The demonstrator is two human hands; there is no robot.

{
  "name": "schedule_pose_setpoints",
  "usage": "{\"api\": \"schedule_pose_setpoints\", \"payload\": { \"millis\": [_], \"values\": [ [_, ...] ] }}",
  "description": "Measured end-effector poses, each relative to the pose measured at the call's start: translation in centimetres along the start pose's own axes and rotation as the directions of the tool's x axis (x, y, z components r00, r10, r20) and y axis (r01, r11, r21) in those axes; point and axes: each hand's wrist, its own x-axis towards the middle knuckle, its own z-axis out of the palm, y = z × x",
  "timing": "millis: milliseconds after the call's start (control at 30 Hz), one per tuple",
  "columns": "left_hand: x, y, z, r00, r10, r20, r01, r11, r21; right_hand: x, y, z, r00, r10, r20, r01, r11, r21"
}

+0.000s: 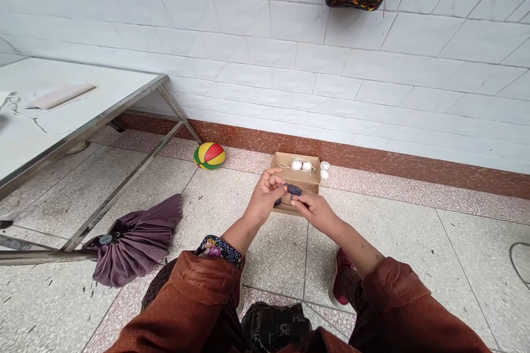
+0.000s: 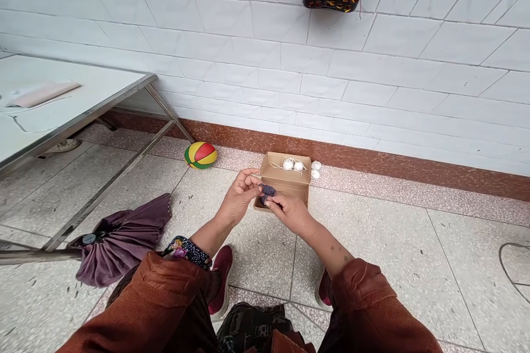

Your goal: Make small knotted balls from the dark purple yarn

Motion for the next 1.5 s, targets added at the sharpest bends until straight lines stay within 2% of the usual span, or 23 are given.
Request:
{"api": "schedule_pose_setpoints", "payload": {
  "millis": [200,267,367,467,533,633,733,833,933,1033,1133,1267,1333,1400,1500],
  "values": [
    [0.3,-0.1,-0.3,0.993,0.090,-0.072,-0.075,0.980,0.185,-0.2,-1.1,-0.3,0.988,-0.148,0.034,0.151,0.983,-0.109],
    [0.2,-0.2,-0.2,0.996,0.083,-0.032,-0.070,0.955,0.289,-0.1,-1.2,-0.7,0.984,-0.176,-0.008,0.173,0.975,-0.141],
    [-0.2,-0.3,0.1,0.994,0.018,0.104,-0.057,0.922,0.383,0.4,-0.9,-1.6,0.980,-0.151,-0.129,0.134,0.982,-0.135],
    [-0.7,-0.1,0.6,0.964,-0.069,0.258,-0.017,0.948,0.317,0.9,-0.5,-2.3,0.969,-0.063,-0.240,0.041,0.995,-0.094],
    [-0.9,0.3,0.8,0.949,-0.093,0.301,0.029,0.977,0.211,1.1,-0.2,-2.4,0.961,0.009,-0.276,-0.022,0.999,-0.045],
    [-0.8,0.8,0.9,0.964,-0.077,0.255,0.074,0.997,0.023,1.0,0.3,-1.8,0.971,0.076,-0.227,-0.074,0.997,0.017],
    [-0.4,0.8,0.6,0.986,-0.053,0.157,0.070,0.992,-0.101,0.6,0.4,-0.5,0.988,0.049,-0.147,-0.045,0.998,0.032],
    [0.1,0.4,0.1,0.999,-0.011,0.044,0.015,0.996,-0.090,0.1,-0.1,0.5,0.995,-0.002,-0.103,0.003,1.000,0.016],
    [0.5,0.1,-0.5,0.999,0.044,-0.017,-0.043,0.998,0.039,-0.2,-0.9,0.6,0.998,-0.057,-0.036,0.057,0.998,-0.023],
    [0.8,0.2,-1.0,0.998,0.068,-0.013,-0.065,0.983,0.173,-0.2,-1.6,-0.4,0.994,-0.102,-0.033,0.102,0.995,-0.024],
    [0.7,0.5,-1.2,0.998,0.052,0.047,-0.062,0.971,0.233,0.1,-1.9,-1.8,0.988,-0.088,-0.126,0.088,0.996,-0.004],
    [0.2,0.8,-1.0,0.976,-0.063,0.207,0.024,0.983,0.184,0.7,-1.5,-3.0,0.961,0.025,-0.276,-0.017,0.999,0.029],
    [-0.2,0.9,-0.8,0.955,-0.110,0.274,0.075,0.988,0.132,0.9,-1.1,-2.9,0.945,0.097,-0.312,-0.082,0.995,0.059],
    [-0.4,0.9,-0.5,0.947,-0.119,0.297,0.105,0.992,0.063,0.9,-0.5,-2.4,0.945,0.139,-0.298,-0.119,0.989,0.082],
    [-0.3,1.0,-0.1,0.964,-0.103,0.246,0.119,0.991,-0.053,0.6,0.2,-0.9,0.966,0.140,-0.219,-0.120,0.988,0.101]
  ]
}}
